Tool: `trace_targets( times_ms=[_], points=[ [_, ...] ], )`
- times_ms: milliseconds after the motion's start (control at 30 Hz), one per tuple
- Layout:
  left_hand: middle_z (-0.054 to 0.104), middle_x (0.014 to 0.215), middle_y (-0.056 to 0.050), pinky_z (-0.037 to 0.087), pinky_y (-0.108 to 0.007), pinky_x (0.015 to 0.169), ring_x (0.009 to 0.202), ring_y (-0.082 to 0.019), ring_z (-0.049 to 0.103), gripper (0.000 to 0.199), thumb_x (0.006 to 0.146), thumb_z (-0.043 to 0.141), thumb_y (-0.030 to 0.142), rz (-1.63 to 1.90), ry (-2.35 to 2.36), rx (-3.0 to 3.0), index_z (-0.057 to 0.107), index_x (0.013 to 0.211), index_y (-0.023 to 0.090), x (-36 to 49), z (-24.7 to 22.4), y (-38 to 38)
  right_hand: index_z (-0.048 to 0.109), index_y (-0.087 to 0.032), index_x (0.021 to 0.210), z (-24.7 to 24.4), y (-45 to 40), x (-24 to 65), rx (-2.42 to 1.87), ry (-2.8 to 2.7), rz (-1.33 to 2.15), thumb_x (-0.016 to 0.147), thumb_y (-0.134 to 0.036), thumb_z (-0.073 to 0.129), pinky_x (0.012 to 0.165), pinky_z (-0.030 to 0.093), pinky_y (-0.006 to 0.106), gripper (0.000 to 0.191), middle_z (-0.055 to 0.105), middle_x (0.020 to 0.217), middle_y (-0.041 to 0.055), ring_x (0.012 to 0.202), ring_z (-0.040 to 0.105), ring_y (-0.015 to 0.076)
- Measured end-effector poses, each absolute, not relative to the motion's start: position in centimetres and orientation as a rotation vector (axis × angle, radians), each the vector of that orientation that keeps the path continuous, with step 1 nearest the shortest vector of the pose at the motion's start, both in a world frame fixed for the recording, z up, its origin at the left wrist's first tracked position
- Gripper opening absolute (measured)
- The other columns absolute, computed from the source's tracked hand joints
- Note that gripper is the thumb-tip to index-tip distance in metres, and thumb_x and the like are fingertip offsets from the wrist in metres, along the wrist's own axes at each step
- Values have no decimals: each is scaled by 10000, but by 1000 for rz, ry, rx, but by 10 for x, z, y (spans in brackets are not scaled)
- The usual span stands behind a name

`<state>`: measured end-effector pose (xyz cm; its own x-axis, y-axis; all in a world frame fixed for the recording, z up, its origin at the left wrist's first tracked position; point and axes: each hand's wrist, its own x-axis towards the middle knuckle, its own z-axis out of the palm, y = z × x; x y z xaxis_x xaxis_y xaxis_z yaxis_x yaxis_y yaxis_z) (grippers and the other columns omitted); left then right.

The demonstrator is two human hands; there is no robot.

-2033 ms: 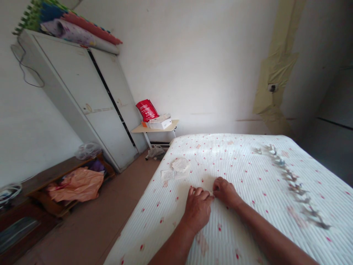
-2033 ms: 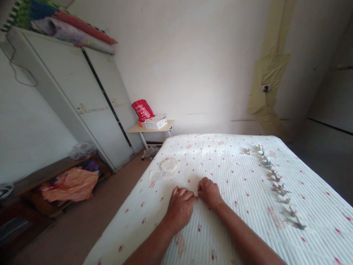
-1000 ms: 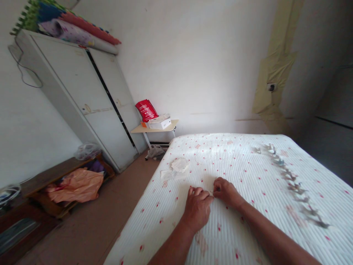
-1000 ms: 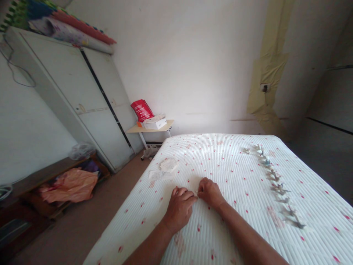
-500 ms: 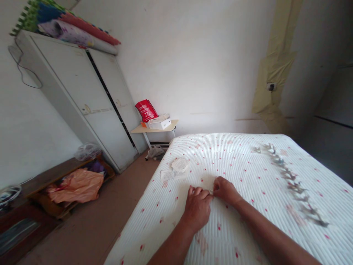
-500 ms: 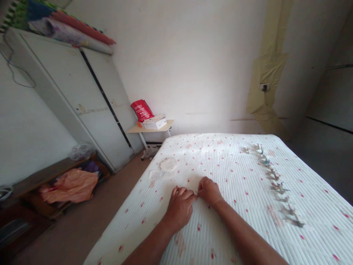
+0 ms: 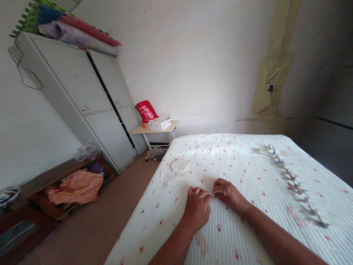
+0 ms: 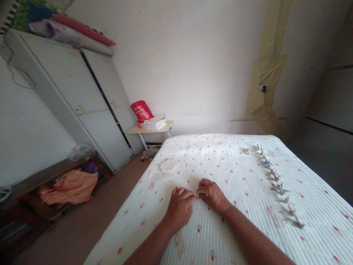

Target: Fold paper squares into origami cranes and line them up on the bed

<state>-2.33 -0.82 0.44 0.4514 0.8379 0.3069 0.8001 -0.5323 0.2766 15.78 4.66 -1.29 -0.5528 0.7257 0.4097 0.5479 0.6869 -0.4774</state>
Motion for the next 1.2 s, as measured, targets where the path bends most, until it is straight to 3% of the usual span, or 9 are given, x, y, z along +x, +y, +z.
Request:
trace_targets(
  times_ms=[400,667,1000,1200],
  points=[
    [649,828,-5,362,-325,799,852,-171,497,272,746,505,99,907,1550,2399,675,890,256,-25,-7,4,673,-187,690,-10,48,156,-1050,-2498,209,783,-87,541,668,391,224,190,607,787,37,750,560,131],
    [621,845,-24,358,-320,786,882,-184,497,237,746,542,169,794,1627,2409,681,907,275,-18,-5,7,669,-190,736,-6,39,154,-1107,-2546,107,826,-159,520,681,375,263,176,609,821,49,805,549,163],
    [643,843,-7,353,-314,789,883,-182,536,109,708,636,316,736,1907,2139,689,782,257,-4,-4,19,689,-208,766,-8,37,155,-1083,-2479,211,801,-118,508,736,408,295,206,619,851,60,834,560,174],
    [635,837,6,348,-314,797,879,-175,528,129,687,649,254,773,1899,2141,682,811,267,-4,-4,16,669,-185,866,-10,40,163,-1030,-2259,495,737,-40,480,767,442,273,270,611,907,66,854,565,159]
  ],
)
